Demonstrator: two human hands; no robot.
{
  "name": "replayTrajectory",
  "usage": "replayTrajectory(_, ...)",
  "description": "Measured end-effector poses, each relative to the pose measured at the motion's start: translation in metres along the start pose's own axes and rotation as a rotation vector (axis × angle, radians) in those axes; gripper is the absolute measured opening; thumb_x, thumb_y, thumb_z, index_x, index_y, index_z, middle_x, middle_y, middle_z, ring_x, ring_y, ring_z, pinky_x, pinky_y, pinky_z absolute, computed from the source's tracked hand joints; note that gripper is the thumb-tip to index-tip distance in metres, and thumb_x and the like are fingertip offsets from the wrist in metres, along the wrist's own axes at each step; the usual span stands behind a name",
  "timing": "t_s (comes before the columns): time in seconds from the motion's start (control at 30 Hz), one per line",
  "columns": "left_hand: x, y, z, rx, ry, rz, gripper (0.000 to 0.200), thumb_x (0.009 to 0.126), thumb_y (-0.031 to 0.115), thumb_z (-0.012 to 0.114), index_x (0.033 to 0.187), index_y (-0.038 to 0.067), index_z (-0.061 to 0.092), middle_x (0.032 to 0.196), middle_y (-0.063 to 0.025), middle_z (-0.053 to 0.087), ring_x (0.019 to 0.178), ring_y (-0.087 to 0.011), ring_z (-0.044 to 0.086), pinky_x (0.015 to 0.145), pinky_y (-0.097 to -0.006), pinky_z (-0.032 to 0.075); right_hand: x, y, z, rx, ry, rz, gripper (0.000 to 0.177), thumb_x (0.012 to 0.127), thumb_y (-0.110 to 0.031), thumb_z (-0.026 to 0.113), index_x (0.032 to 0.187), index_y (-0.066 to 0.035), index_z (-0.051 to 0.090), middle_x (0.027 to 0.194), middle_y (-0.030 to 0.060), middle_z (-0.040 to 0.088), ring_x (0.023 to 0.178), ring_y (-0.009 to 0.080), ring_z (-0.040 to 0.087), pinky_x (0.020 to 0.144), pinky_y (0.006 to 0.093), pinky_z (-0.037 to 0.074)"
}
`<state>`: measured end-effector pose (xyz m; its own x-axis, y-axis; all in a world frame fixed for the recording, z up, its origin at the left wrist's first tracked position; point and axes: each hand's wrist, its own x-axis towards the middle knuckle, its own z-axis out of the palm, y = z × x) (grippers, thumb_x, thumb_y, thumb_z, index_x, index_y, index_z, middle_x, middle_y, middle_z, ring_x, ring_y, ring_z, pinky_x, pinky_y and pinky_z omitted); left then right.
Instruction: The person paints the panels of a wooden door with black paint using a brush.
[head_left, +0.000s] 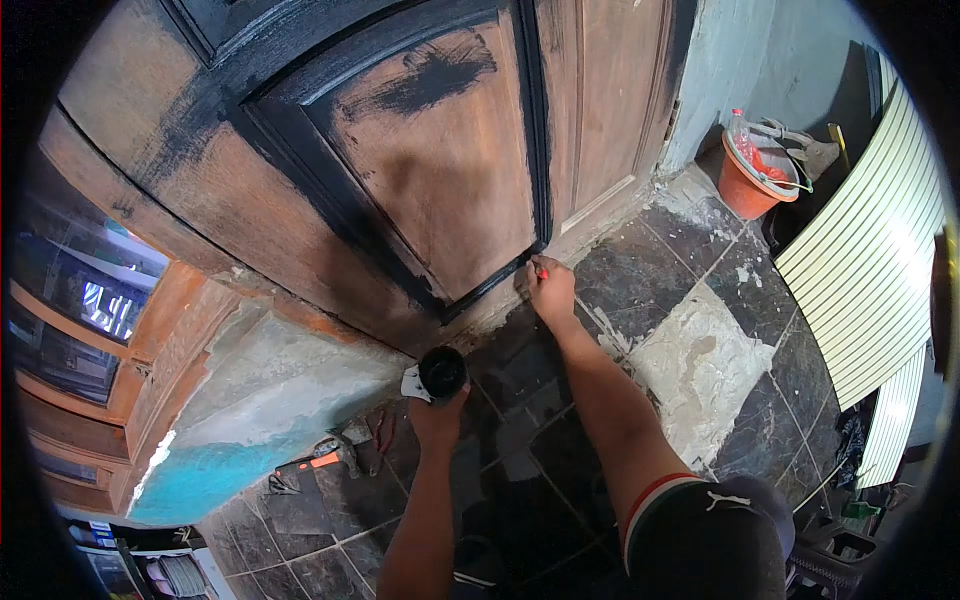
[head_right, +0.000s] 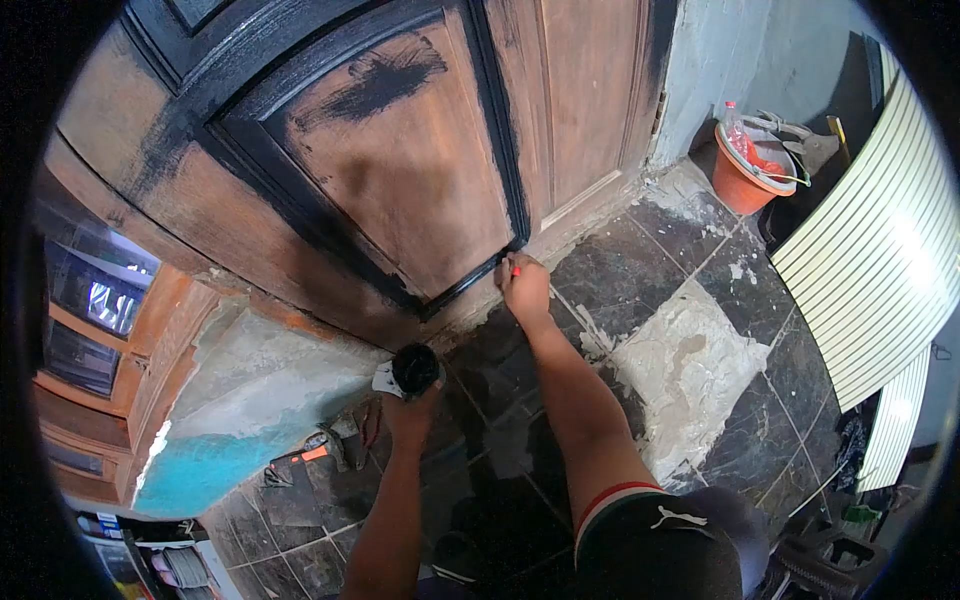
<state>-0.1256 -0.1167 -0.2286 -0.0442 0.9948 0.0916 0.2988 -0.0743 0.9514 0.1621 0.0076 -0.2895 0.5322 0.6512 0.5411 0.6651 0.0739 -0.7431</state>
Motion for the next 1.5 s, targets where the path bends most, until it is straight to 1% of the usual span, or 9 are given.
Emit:
replayTrajectory(0.17,-0.002,0.0,-0.001,-0.017,0.012,-0.007,0.062,0.081,0.011,0.094,0.132,0.005,0.06,0.128,-0.011,0.068,0.12,-0.0259,0.066,0.108,-0.0395,0.049,-0.001,-0.002,-0.004,0.078,0.203,0.067,0.019,0.097,-0.013,0.076,0.105,0.004,0.079,0.098,0.0268,0.078,0.09,0.0465,0.076,0.082,0.0501,0.06)
replayTrajectory(0.27,-0.001,0.001,-0.001,-0.019,0.001,-0.001,0.061,0.081,0.01,0.094,0.132,0.004,0.06,0.128,-0.0115,0.068,0.12,-0.0258,0.066,0.108,-0.0394,0.049,-0.02,-0.005,0.015,0.151,-0.002,-0.071,0.019,0.095,-0.014,0.079,0.104,0.003,0.079,0.095,0.0239,0.078,0.082,0.0421,0.076,0.075,0.0454,0.06)
replayTrajectory(0.4,-0.001,0.0,0.002,-0.001,0.023,-0.026,0.061,0.081,0.009,0.094,0.132,0.004,0.061,0.126,-0.0116,0.069,0.118,-0.0259,0.067,0.107,-0.0391,0.05,-0.028,-0.024,0.012,0.533,-0.398,0.239,0.012,0.096,-0.01,0.078,0.101,0.001,0.08,0.082,0.0133,0.078,0.067,0.0184,0.07,0.067,0.0333,0.055)
replayTrajectory(0.5,0.0,0.004,0.002,-0.003,0.007,0.002,0.06,0.081,0.01,0.094,0.131,0.004,0.061,0.125,-0.0116,0.07,0.117,-0.0259,0.068,0.107,-0.0389,0.05,-0.01,0.02,0.017,0.713,-0.36,0.473,0.012,0.098,-0.008,0.076,0.103,0.001,0.082,0.082,0.0123,0.078,0.068,0.0142,0.069,0.066,0.0333,0.055)
replayTrajectory(0.57,-0.002,0.003,0.0,-0.003,0.0,0.014,0.059,0.081,0.01,0.094,0.131,0.004,0.061,0.125,-0.0115,0.07,0.117,-0.0256,0.068,0.107,-0.0388,0.05,0.011,0.033,-0.002,0.74,-0.256,0.507,0.018,0.102,-0.01,0.073,0.11,0.005,0.081,0.087,0.0128,0.08,0.078,0.0145,0.074,0.076,0.0298,0.058)
replayTrajectory(0.77,-0.002,-0.015,-0.001,-0.047,0.002,-0.006,0.058,0.082,0.011,0.093,0.13,0.005,0.062,0.128,-0.0111,0.069,0.119,-0.0247,0.067,0.107,-0.0384,0.049,-0.009,0.028,0.007,0.162,0.291,0.164,0.026,0.098,-0.019,0.079,0.115,0.001,0.081,0.093,0.0253,0.078,0.076,0.0371,0.076,0.073,0.0447,0.058)
replayTrajectory(0.83,-0.002,-0.012,0.0,-0.012,0.011,-0.013,0.059,0.082,0.012,0.093,0.131,0.005,0.062,0.129,-0.011,0.068,0.119,-0.0246,0.066,0.108,-0.0384,0.049,-0.03,0.007,0.01,0.182,0.048,0.178,0.022,0.098,-0.017,0.078,0.113,-0.001,0.081,0.098,0.0255,0.078,0.093,0.0414,0.078,0.084,0.0425,0.06)
replayTrajectory(1.13,0.0,-0.016,0.001,-0.04,-0.013,-0.023,0.061,0.082,0.01,0.093,0.134,0.006,0.061,0.129,-0.0103,0.068,0.121,-0.0248,0.066,0.109,-0.0384,0.048,0.003,0.016,-0.018,0.223,0.194,0.409,0.024,0.098,-0.014,0.078,0.109,0.007,0.08,0.102,0.0278,0.079,0.096,0.0418,0.079,0.086,0.0426,0.06)
replayTrajectory(1.5,-0.007,-0.034,-0.006,0.014,0.063,-0.085,0.061,0.085,0.005,0.089,0.139,0.004,0.059,0.134,-0.0085,0.066,0.125,-0.0227,0.063,0.112,-0.0369,0.047,-0.089,-0.053,0.039,0.319,-0.146,0.094,0.018,0.095,-0.013,0.079,0.107,0.0,0.08,0.101,0.0241,0.079,0.095,0.0405,0.078,0.084,0.0432,0.061)
